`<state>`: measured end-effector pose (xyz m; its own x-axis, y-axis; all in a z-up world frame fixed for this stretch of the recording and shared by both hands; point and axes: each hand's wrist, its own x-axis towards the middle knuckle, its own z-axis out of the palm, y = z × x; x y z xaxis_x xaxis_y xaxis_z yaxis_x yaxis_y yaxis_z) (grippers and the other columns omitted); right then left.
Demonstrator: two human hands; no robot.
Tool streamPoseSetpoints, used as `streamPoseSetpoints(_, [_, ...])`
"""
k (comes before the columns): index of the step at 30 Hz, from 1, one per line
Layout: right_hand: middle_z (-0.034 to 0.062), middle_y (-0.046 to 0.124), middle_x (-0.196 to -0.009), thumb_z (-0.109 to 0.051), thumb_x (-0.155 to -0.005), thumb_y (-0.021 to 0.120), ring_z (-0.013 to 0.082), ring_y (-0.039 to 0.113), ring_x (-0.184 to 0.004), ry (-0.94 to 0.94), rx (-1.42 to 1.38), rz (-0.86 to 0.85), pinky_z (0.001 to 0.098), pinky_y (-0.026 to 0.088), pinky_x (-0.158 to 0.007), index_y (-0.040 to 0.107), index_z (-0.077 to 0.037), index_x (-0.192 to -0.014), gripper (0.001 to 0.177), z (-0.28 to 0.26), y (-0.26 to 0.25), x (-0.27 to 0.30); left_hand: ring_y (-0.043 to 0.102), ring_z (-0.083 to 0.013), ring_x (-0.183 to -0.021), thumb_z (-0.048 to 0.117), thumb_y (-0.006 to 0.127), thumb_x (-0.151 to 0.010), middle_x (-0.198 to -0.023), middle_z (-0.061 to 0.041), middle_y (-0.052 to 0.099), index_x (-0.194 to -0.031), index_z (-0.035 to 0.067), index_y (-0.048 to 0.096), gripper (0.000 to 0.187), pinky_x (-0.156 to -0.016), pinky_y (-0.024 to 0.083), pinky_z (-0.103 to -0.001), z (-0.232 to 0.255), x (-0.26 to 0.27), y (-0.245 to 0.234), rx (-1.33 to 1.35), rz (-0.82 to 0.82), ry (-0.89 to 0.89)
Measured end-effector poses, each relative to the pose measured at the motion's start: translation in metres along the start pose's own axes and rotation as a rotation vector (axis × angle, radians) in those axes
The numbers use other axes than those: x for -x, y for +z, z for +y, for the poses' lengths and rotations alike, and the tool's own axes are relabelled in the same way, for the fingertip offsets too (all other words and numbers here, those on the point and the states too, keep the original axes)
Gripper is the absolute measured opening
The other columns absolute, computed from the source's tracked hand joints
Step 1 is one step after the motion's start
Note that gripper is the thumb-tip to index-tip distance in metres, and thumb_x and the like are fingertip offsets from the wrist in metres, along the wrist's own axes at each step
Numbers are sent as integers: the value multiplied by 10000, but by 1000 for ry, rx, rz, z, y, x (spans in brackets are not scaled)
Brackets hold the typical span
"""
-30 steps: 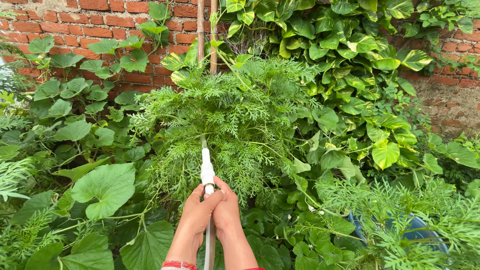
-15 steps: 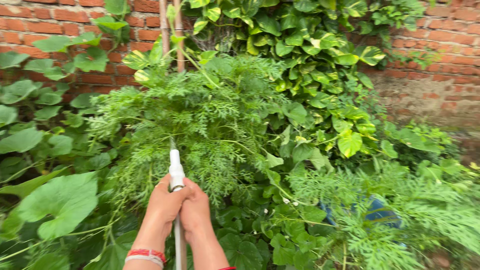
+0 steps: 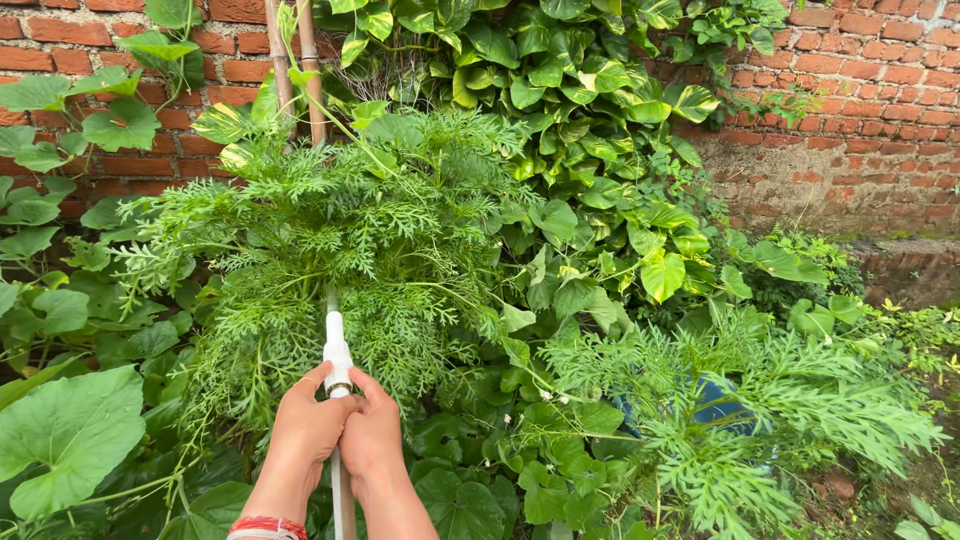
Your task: The person waters green leafy plants in a backyard using a white hose, directing the water stream onto various parts of the foliage.
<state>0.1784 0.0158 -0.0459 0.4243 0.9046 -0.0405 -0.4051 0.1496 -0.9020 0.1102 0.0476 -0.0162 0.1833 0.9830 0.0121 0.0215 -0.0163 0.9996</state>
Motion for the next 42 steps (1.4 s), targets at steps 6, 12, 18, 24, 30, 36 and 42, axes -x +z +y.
streamPoseSetpoints(6, [159, 694, -1146, 149, -895, 418, 147, 625, -830, 9, 67, 16, 286, 515, -689, 453, -119, -1531, 691, -4, -7, 1, 680, -196, -879, -1, 678, -819, -1127, -160, 736, -1534, 98, 475, 750, -721, 526, -352, 6, 4, 5, -123, -3, -107])
streamPoseSetpoints(12, [69, 554, -1448, 164, -887, 402, 140, 639, -1200, -26, 24, 118, 280, 551, -931, 465, -111, -1511, 684, -7, -13, 1, 635, -185, -797, -15, 647, -835, -1080, -201, 736, -1525, 90, 511, 711, -695, 510, -337, -5, -3, 14, -44, -92, -89])
streamPoseSetpoints(18, [79, 589, -1466, 151, -879, 392, 177, 634, -1241, -69, 19, 158, 289, 526, -965, 496, -94, -1460, 639, -17, -29, 1, 636, -166, -775, 0, 647, -833, -1064, -118, 734, -1511, 103, 520, 697, -689, 510, -334, -5, -6, 36, -42, -135, -105])
streamPoseSetpoints(24, [49, 555, -1477, 163, -869, 404, 158, 601, -1288, -75, -57, 253, 290, 510, -1004, 499, -94, -1453, 645, -24, -49, -4, 602, -172, -744, 8, 642, -835, -1027, -146, 736, -1526, 139, 520, 714, -678, 491, -326, -5, -8, 60, -73, -221, -122])
streamPoseSetpoints(30, [97, 567, -1495, 181, -840, 402, 192, 583, -1329, -176, -33, 312, 279, 473, -1046, 504, -68, -1449, 666, -17, -75, -19, 585, -174, -714, 14, 640, -844, -1000, -137, 736, -1516, 134, 534, 691, -652, 465, -342, -7, -9, 84, -104, -290, -129])
streamPoseSetpoints(36, [78, 535, -1511, 172, -851, 396, 207, 592, -1320, -128, -65, 364, 316, 505, -1043, 470, -96, -1465, 674, -22, -90, -21, 624, -166, -737, -1, 652, -822, -981, -136, 743, -1506, 133, 540, 706, -681, 503, -323, -9, -10, 100, -58, -345, -130])
streamPoseSetpoints(42, [78, 542, -1506, 177, -839, 423, 206, 597, -1307, -176, -72, 404, 320, 513, -1019, 477, -104, -1458, 682, -25, -96, -22, 624, -173, -760, 8, 653, -824, -986, -136, 743, -1487, 138, 571, 680, -724, 505, -326, -8, -11, 110, -72, -378, -139])
